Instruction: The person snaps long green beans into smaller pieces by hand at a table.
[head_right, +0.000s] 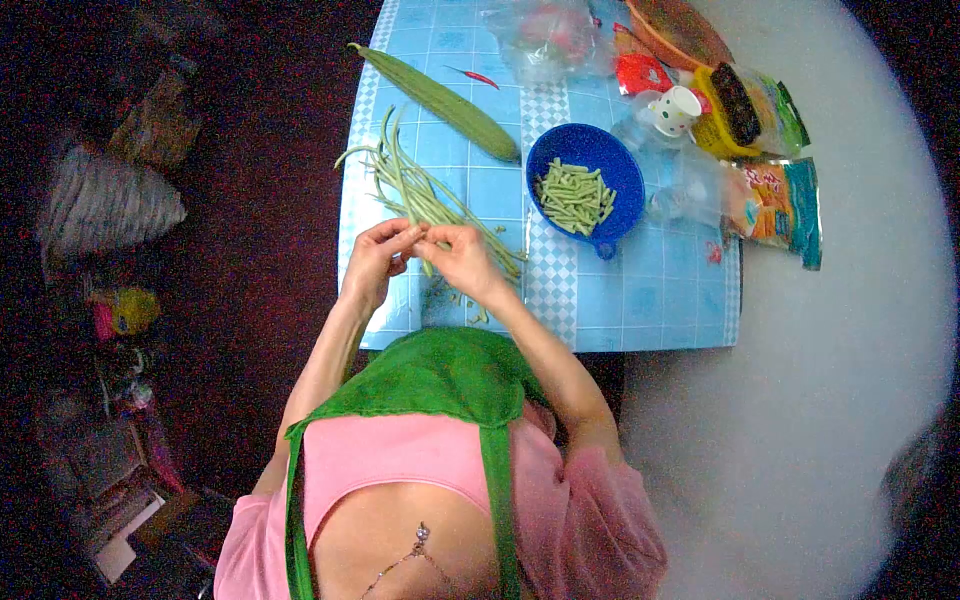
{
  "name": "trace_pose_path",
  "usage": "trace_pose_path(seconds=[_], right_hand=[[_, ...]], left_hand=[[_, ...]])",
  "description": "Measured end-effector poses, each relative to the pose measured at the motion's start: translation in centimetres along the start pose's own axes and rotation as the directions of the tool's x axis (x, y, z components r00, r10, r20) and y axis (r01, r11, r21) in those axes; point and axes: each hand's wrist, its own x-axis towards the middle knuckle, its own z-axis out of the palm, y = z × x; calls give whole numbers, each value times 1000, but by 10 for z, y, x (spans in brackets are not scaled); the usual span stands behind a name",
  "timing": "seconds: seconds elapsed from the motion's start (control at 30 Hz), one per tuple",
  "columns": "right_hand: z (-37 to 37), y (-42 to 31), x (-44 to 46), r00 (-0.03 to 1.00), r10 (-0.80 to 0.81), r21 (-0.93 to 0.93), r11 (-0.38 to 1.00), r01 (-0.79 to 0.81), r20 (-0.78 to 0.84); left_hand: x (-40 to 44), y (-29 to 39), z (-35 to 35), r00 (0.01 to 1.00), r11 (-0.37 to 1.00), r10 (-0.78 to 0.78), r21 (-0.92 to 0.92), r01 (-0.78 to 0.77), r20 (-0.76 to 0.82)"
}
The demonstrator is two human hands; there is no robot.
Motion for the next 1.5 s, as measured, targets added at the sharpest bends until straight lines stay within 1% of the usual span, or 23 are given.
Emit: trace_pose_path(seconds=[0.1,0.17,0.2,0.23,0.33,0.37,0.4,0.5,0.7,0.77,0.9,0.97,1.03,1.07,1.1,1.17,1.23,1.27,1.3,1.33,1.37,1.43,1.5], right_hand=[[2,-20,-6,996,-90,-223,971,86,-6],[1,-25,-10,936,-342,-457,821,343,87],[7,-27,-15,827,-529,-467,692,551,192],[13,-45,-22,780,-572,-420,661,621,253],[16,-36,-17,814,-575,-258,777,574,79],[7,-22,-10,958,-285,110,952,286,-21],[3,-12,-6,999,50,477,878,-45,3],[1,-5,6,982,182,661,733,-163,40],[5,-8,8,975,206,544,810,-220,88],[7,-3,10,989,150,408,903,-133,-9],[2,-13,1,996,88,176,981,-87,3],[2,-7,-1,998,-62,-14,998,63,31],[3,-14,-3,999,-36,-30,999,37,19],[4,-17,-2,968,-251,-135,959,248,-4],[7,-20,-2,892,-453,-239,866,438,-6],[20,-51,-16,834,-541,-227,803,551,110],[22,-56,-15,823,-566,-137,812,567,54],[18,-47,-13,823,-565,-137,812,567,53],[9,-30,-9,958,-287,309,911,273,-2],[6,-24,-5,996,13,688,722,-67,84],[5,-20,-3,997,15,690,721,-67,81],[2,-20,-1,968,247,697,686,-209,47],[4,-15,2,961,275,727,651,-215,39]], left_hand=[[11,-13,-6,997,992,-57,-109,62,52],[16,-19,-7,979,844,-177,-497,202,98],[28,-29,-23,961,789,-198,-551,273,192],[25,-23,-19,970,766,-218,-597,240,111],[16,-17,-13,988,842,-121,-517,155,99],[5,-7,-4,999,905,-37,-422,46,29],[-5,-1,1,998,949,52,-311,-58,-28],[-11,-11,6,984,966,177,-187,-181,-36],[-16,-13,19,958,960,281,15,-280,-51],[-20,-9,18,973,972,231,27,-231,14],[-7,-3,1,999,994,17,-104,-13,45],[-2,1,1,1000,997,-2,-72,2,-5],[9,-9,-11,974,924,-68,-354,143,217],[17,-19,-18,943,814,-84,-523,251,321],[19,-17,-14,943,814,-85,-523,252,321],[23,-11,-1,935,702,-352,-671,239,-36],[11,-8,2,963,755,-270,-624,201,-16],[2,-5,3,995,872,-101,-483,87,-4],[-6,-2,3,997,942,67,-331,-52,34],[-10,-1,7,996,958,83,-275,-84,-14],[-13,-2,7,997,959,80,-273,-81,-12],[-18,-4,11,979,967,204,-150,-205,-20],[-20,-4,15,978,969,210,-130,-211,-23]])
